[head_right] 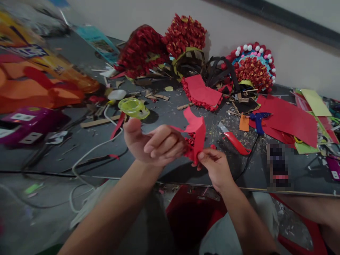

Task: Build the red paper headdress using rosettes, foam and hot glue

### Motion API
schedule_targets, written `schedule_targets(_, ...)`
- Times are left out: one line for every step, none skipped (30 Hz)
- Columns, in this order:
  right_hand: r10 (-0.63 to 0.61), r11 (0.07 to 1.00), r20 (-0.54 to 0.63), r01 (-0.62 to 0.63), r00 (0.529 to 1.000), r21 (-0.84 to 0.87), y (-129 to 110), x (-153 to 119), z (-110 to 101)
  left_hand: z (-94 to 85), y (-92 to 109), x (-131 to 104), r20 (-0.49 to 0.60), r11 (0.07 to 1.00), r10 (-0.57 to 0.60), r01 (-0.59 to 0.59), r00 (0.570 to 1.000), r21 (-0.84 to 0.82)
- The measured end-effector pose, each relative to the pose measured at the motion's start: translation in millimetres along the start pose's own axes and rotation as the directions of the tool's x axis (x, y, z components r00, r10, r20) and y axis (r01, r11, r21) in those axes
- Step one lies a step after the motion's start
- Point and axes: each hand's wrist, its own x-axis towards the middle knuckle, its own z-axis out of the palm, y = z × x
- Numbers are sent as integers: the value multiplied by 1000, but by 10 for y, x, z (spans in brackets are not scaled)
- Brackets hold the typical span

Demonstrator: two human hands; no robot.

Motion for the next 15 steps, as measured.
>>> schedule_targets(7,1000,14,-7,1000,-2,1,-5,8,7,-1,7,47,999,3,-5,999,33)
schedule_targets(12,1000,24,-12,1000,-4,-1,-7,10,11,-1,12,84,998,6,-11,996,60)
schedule_targets(18,1000,28,-18,999,-5,-4,-8,7,12,0,15,113,996,1,-11,994,84)
schedule_targets(25,1000,27,-25,999,-9,-10,-8,2,9,3,15,133,994,-12,-3,991,109)
schedule_targets(35,999,26,-34,999,-16,-17,-7,-4,5,7,14,148,990,-30,9,989,138)
schedule_targets(43,999,25,-43,999,-26,-25,-7,-9,0,12,11,154,985,-49,23,987,168)
schedule_targets(50,998,32,-49,998,-38,-34,-7,-13,-3,17,7,157,980,-68,36,985,197)
schedule_targets(57,997,47,-55,997,-52,-43,-8,-15,-4,20,4,162,973,-86,49,983,224)
schedule_targets(64,996,73,-59,995,-66,-53,-10,-14,-2,23,2,176,967,-101,55,979,250)
schedule_targets(72,995,106,-64,992,-77,-62,-12,-11,2,24,2,191,959,-111,55,975,278)
schedule_targets(81,994,140,-70,987,-85,-71,-13,-8,8,24,2,209,949,-121,52,970,310)
schedule_targets(94,993,171,-80,981,-90,-79,-14,-5,16,24,3,228,938,-131,46,965,343)
schedule_targets(110,991,196,-93,974,-91,-85,-13,-2,25,24,4,246,925,-144,42,958,378)
schedule_targets(126,990,215,-109,968,-89,-88,-12,-1,35,25,5,256,910,-162,44,953,412)
schedule_targets(144,988,232,-128,962,-83,-87,-9,0,45,28,6,263,896,-183,50,947,441)
